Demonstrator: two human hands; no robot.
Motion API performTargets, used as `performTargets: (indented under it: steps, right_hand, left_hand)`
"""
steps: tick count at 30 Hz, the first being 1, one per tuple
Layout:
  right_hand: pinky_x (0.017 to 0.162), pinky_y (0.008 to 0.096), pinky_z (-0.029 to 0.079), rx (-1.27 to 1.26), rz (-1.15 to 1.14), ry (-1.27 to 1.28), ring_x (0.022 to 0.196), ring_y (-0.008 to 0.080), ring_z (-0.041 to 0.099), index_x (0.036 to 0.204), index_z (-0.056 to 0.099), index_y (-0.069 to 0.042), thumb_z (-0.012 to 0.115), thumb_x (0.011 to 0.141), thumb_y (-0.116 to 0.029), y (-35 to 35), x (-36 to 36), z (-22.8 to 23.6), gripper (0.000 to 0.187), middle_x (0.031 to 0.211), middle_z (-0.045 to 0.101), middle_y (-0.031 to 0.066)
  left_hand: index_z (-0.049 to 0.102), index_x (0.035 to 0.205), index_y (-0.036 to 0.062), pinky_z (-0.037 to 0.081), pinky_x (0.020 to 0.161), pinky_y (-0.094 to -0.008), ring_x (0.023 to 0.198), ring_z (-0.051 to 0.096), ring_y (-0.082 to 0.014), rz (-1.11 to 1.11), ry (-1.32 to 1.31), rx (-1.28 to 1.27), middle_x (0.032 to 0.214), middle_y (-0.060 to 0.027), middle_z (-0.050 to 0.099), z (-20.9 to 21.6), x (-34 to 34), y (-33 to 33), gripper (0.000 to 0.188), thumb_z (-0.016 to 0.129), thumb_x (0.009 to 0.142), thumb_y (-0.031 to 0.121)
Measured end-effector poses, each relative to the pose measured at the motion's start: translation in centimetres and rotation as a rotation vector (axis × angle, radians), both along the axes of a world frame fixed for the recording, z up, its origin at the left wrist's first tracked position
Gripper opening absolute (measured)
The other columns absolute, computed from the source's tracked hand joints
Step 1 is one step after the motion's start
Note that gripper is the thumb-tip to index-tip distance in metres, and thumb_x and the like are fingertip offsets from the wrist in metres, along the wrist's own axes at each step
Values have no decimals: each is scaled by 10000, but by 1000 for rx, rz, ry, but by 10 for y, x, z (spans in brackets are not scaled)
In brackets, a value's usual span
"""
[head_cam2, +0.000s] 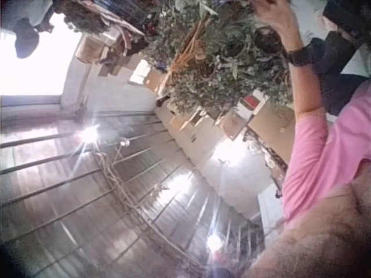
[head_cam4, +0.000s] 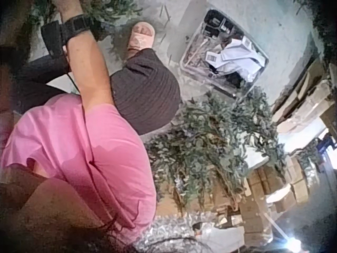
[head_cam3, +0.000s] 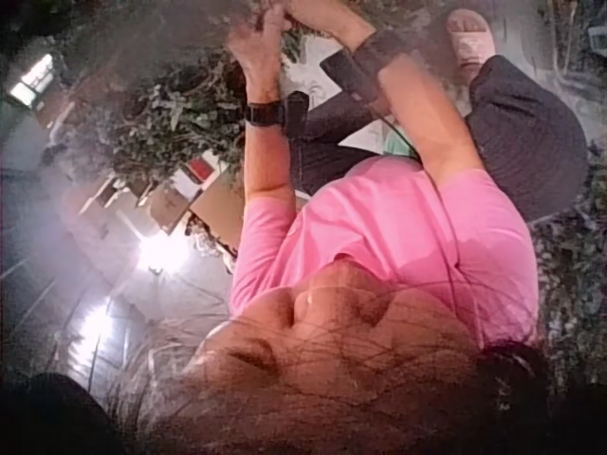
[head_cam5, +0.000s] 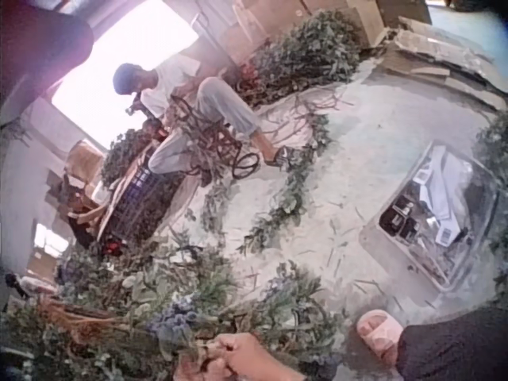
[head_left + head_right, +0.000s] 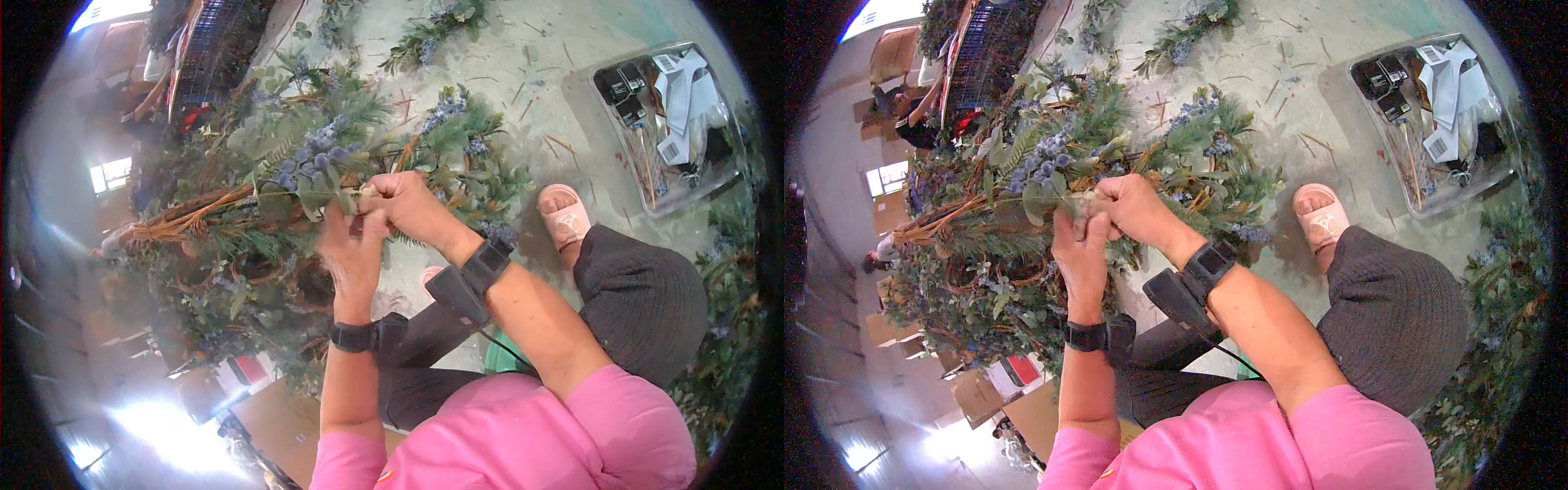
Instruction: The recorder is assembling artificial plant garlands or swags by attaching labels and arranging foliage components while sitting on a low stool.
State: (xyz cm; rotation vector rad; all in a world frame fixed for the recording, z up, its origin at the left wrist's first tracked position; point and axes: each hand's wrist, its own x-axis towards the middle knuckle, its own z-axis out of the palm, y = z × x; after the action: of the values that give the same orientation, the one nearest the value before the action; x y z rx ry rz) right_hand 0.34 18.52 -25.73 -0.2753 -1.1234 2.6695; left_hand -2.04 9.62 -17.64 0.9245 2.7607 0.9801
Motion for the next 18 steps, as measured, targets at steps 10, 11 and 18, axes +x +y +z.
performTargets:
  steps: [10,11,18]
  right_hand:
    - [402,203,377,62,-26,-63,451,57,500,675,533,-15,565,817,-105,2,5,8,171,577,519,-8]
    - [389,204,373,85,-37,-88,436,64,499,679,536,-17,558,818,-105,3,6,8,166,573,521,-3]
    - [381,193,361,-26,69,-108,485,51,504,717,587,-44,514,863,-220,16,15,5,240,612,557,-11]
  left_hand:
    - [427,1156,-27,453,763,-359,834,588,-323,-193,567,-315,980,-166,569,4,4,-17,464,455,696,-82]
    - [447,1150,-11,438,793,-317,877,576,-250,-175,553,-293,1037,-128,560,4,7,-18,450,464,706,-88]
    - [519,1027,-40,404,791,-225,867,525,-102,115,-205,535,978,-62,564,6,27,-19,283,480,754,-107]
